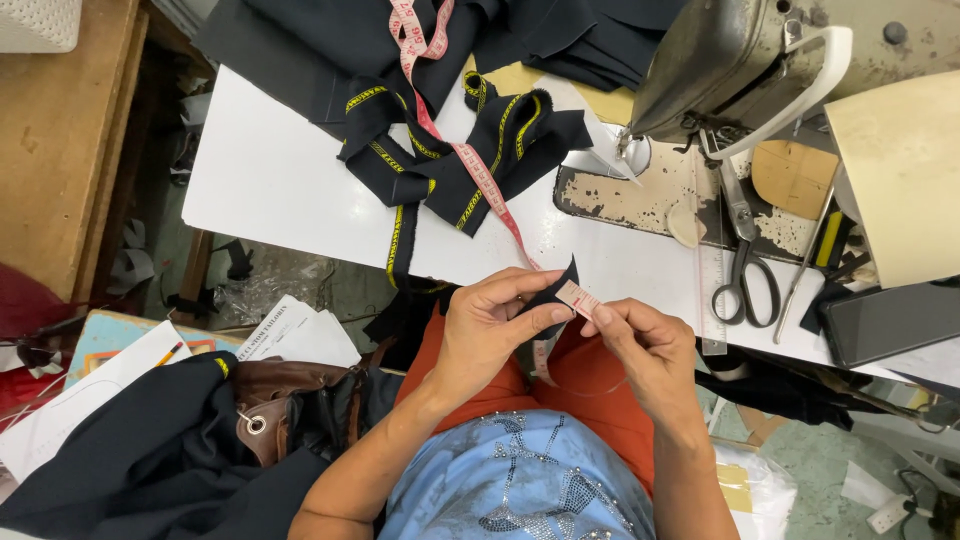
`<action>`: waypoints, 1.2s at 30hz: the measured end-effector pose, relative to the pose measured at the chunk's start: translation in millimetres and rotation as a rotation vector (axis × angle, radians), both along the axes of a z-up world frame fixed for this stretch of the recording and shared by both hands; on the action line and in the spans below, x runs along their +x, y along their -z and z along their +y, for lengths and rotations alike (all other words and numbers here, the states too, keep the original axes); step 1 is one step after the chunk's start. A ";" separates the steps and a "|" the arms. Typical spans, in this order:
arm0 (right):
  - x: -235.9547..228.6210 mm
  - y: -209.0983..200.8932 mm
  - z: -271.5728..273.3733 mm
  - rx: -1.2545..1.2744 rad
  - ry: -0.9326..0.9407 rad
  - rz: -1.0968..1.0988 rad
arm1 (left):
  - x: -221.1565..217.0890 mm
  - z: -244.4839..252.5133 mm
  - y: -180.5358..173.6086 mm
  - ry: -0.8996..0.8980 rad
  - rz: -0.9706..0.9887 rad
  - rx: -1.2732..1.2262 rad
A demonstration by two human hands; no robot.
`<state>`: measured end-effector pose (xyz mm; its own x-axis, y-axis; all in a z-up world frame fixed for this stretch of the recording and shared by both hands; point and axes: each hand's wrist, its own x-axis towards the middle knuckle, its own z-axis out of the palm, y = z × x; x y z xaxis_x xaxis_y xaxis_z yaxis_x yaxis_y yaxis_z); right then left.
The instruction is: A person is measuring and cutting strips of dark fabric with yellow stripes using scissors and a tape measure at a sewing workstation.
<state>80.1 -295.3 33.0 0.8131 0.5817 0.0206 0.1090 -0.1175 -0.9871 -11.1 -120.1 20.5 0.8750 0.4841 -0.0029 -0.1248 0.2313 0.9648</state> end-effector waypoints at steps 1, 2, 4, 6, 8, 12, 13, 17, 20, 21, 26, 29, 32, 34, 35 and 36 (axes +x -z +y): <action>-0.5 -3.1 1.4 -0.019 0.003 -0.023 | 0.2 0.2 0.9 -0.007 -0.009 -0.001; -0.1 -3.2 1.4 -0.019 0.004 -0.022 | -0.4 0.9 1.3 -0.006 -0.008 -0.002; 1.0 -3.5 1.2 -0.018 -0.030 -0.042 | -1.1 2.1 2.1 -0.012 -0.015 0.000; 0.8 -7.0 3.1 -0.021 -0.036 -0.051 | -0.8 1.5 -1.5 -0.016 -0.015 0.005; 1.4 -8.9 3.5 -0.024 -0.044 -0.062 | -0.7 1.6 -4.2 -0.022 -0.015 0.011; 3.5 -7.8 5.4 -0.018 -0.058 -0.071 | -1.6 3.4 -6.3 -0.007 -0.032 0.019; 3.9 -7.0 6.7 -0.008 -0.060 -0.075 | -1.9 3.9 -6.3 0.001 -0.042 0.017; 1.0 -11.5 10.4 -0.019 -0.037 -0.053 | -2.5 5.2 -4.0 0.005 -0.052 0.001; -0.5 1.2 5.0 -0.006 0.046 0.066 | -3.5 3.8 -4.3 0.001 -0.059 0.001; 0.1 3.0 4.7 -0.004 0.060 0.078 | -4.0 3.1 -3.6 0.007 -0.059 -0.002; 1.2 20.2 -0.6 0.007 0.114 0.102 | -6.3 0.8 -4.9 0.021 -0.066 0.003; -0.6 22.9 0.8 0.010 0.146 0.101 | -7.5 0.0 -8.6 0.005 -0.074 0.041; -2.4 26.0 3.1 0.039 0.180 0.104 | -9.0 -0.9 -12.2 -0.017 -0.068 0.096; -3.4 27.9 3.9 0.051 0.200 0.117 | -10.0 -1.0 -17.9 -0.049 -0.057 0.177; -3.8 30.3 3.5 0.051 0.199 0.118 | -9.2 -1.2 -17.2 -0.049 -0.057 0.177; -3.9 32.8 2.9 0.068 0.205 0.144 | -8.0 -1.6 -16.5 -0.067 -0.064 0.179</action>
<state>76.3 -292.5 0.2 0.9112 0.4058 -0.0708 -0.0528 -0.0554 -0.9971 -19.1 -121.7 37.0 0.8366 0.5289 0.1429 -0.1962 0.0457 0.9795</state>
